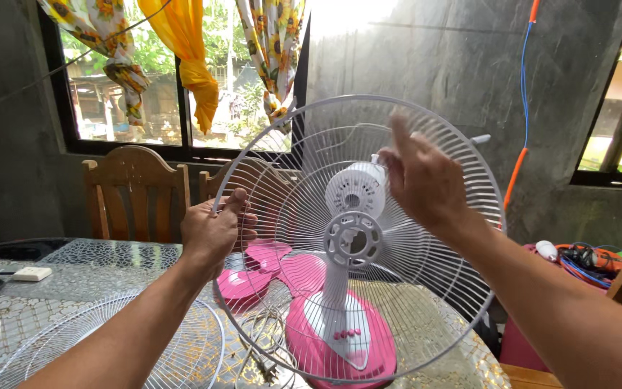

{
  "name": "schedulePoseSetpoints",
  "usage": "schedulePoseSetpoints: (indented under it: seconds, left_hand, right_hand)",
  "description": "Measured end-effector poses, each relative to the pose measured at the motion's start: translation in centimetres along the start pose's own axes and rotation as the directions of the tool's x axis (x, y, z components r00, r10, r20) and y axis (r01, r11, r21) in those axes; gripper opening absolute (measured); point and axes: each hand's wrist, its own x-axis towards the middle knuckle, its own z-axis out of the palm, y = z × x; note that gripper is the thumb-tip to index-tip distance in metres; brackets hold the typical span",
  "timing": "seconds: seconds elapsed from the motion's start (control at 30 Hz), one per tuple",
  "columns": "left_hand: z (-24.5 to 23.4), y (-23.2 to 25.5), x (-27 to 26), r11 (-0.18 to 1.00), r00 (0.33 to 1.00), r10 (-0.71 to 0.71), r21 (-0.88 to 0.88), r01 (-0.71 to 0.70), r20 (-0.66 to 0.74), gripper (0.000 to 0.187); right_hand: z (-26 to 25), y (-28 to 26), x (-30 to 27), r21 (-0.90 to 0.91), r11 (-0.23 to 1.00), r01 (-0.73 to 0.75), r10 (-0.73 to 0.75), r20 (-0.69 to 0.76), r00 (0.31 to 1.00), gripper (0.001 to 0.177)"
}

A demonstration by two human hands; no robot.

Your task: The person reassembles a disassembled electric fan on a table. They attach the front wire cage, then the pink fan blades, and finally secure the rear wire cage onto the fan stand.

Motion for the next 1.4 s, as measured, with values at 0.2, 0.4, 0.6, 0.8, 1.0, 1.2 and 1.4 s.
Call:
schedulePoseSetpoints:
  seconds: [0.2,0.4,0.6,0.8,1.0,1.2,1.4]
  left_hand:
    - [0.7,-0.9,0.7,0.997,0.999,0.046,0.061,-0.047,0.018,0.044]
    - [1.4,0.0,0.5,0.998,0.998,0.038,-0.061,-0.035,0.049,0.043]
    - [1.4,0.7,-0.3,0.996,0.999,0.020,-0.091,-0.018,0.025,0.043]
    - [1.1,0.2,-0.4,0.999,0.999,0.022,-0.038,-0.020,0.029,0.041]
    - [0.7,0.0,-0.4,1.000,1.000,0.005,-0.009,-0.005,0.009,0.041]
    - [1.2,0.2,-0.4,0.998,0.999,0.027,-0.057,-0.026,0.021,0.041]
    - [1.0,0.1,-0.2,0.998,0.999,0.034,-0.047,-0.034,0.015,0.041]
  right_hand:
    - [-0.2,0.2,0.2,-0.197,0.968,0.156,-0.204,-0.257,0.945,0.086]
    - [0.7,1.1,0.9,-0.249,0.959,0.136,-0.224,-0.373,0.900,0.071]
    - [0.5,1.3,0.5,-0.034,0.980,0.194,-0.189,-0.453,0.871,0.013]
    - [2.1,1.9,-0.1,0.218,0.964,0.152,-0.061,-0.376,0.925,0.016]
    - [1.8,2.9,0.6,0.125,0.990,0.069,-0.017,-0.374,0.927,0.033]
    - [0.1,1.1,1.0,-0.062,0.996,0.071,-0.085,-0.260,0.962,0.069]
    - [0.3,-0.3,-0.4,-0.034,0.975,0.218,-0.219,-0.249,0.943,0.026]
